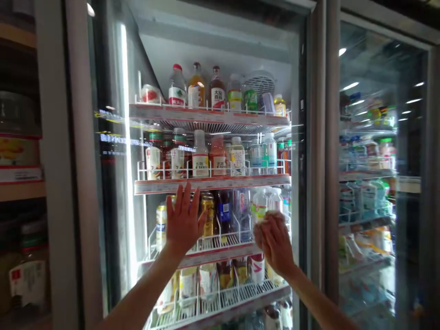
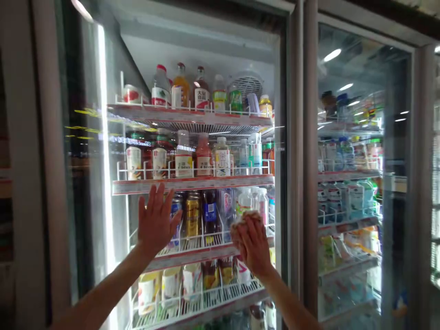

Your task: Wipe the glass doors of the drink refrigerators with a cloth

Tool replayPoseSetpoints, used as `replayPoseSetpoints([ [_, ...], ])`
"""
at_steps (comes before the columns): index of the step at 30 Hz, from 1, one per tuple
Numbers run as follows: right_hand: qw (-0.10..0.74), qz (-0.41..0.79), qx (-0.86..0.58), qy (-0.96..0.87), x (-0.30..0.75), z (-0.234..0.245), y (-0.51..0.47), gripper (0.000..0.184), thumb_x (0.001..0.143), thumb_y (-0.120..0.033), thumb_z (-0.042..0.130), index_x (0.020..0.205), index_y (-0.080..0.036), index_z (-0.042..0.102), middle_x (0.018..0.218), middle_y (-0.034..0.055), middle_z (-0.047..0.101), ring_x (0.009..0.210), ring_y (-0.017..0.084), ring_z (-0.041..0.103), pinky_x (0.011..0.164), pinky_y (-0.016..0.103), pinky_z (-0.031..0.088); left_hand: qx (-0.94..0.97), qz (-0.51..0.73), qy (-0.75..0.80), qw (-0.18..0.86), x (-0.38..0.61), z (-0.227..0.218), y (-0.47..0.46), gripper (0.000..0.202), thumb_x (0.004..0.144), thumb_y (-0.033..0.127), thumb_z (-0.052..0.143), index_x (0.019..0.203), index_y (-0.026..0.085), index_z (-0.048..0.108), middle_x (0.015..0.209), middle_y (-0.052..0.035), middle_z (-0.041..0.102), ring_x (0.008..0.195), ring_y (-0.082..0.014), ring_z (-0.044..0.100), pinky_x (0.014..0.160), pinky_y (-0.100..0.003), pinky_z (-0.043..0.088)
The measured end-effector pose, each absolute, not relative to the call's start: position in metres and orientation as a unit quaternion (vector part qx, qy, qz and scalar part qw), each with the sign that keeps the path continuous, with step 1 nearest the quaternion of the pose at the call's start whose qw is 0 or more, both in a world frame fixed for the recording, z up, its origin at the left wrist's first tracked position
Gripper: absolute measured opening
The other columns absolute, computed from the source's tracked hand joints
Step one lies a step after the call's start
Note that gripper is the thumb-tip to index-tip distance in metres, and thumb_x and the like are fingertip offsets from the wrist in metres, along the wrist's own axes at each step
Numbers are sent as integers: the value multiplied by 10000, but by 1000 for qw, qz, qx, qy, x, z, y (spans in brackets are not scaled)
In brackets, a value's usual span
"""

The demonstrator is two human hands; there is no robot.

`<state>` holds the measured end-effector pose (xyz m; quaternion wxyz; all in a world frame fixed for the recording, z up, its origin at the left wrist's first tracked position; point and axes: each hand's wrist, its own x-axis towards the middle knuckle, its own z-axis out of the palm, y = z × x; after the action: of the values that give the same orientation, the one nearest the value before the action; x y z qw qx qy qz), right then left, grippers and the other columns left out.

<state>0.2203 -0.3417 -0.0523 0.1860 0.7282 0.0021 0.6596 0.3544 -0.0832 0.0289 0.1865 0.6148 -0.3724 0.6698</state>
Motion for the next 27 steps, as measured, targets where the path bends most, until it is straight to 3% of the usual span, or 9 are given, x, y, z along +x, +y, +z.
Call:
replayPoseSetpoints([
  [3,194,667,718,-49,213,-33,-355,548,869,-244,438,1399,-253,302,1475,101,294,1375,275,234,1075,539,271,617,672,-370,176,354,28,-82,724,870,342,490,1454,192,90,1509,-119,150,1398,-270,116,1131,-486,91],
  [7,128,738,650,-132,198,11,-394,573,884,-257,404,1429,-226,233,1479,138,268,1373,287,235,1033,564,327,619,677,-362,168,353,20,-81,705,878,319,474,1455,189,90,1511,-119,132,1400,-265,109,1132,-485,100],
  [11,151,699,696,-60,199,-50,-376,659,867,-211,419,1454,-234,121,1514,120,170,1381,287,211,1014,559,367,623,670,-373,152,354,1,-81,696,878,330,461,1454,173,104,1514,-116,116,1401,-269,100,1136,-482,86],
  [14,153,664,732,-14,214,-82,-331,622,849,-190,440,1432,-208,224,1501,121,215,1377,290,219,1011,527,388,621,672,-374,148,353,-7,-82,702,872,327,467,1453,172,107,1514,-111,116,1401,-270,94,1137,-485,84],
  [17,167,626,760,54,227,-60,-297,525,842,-231,473,1357,-193,381,1447,109,342,1363,275,250,1055,490,346,618,675,-372,155,352,-7,-82,698,872,308,470,1454,203,98,1517,-90,115,1401,-256,100,1138,-478,97],
  [20,211,576,778,138,223,-28,-307,452,860,-260,459,1312,-255,438,1413,39,409,1351,204,282,1093,430,300,619,676,-370,152,351,-4,-81,705,871,300,484,1453,224,94,1517,-82,121,1400,-254,105,1135,-476,115],
  [22,209,607,758,115,215,-20,-332,455,872,-253,449,1325,-286,414,1408,25,414,1350,180,288,1096,424,289,620,676,-370,150,351,-4,-80,705,871,306,488,1453,225,99,1516,-87,127,1399,-256,109,1134,-480,122],
  [27,78,754,644,-99,222,-36,-335,589,863,-192,421,1423,-232,243,1484,121,258,1379,269,217,1036,524,326,622,675,-367,149,352,-6,-80,689,876,303,469,1453,220,101,1514,-90,125,1398,-258,111,1135,-489,121],
])
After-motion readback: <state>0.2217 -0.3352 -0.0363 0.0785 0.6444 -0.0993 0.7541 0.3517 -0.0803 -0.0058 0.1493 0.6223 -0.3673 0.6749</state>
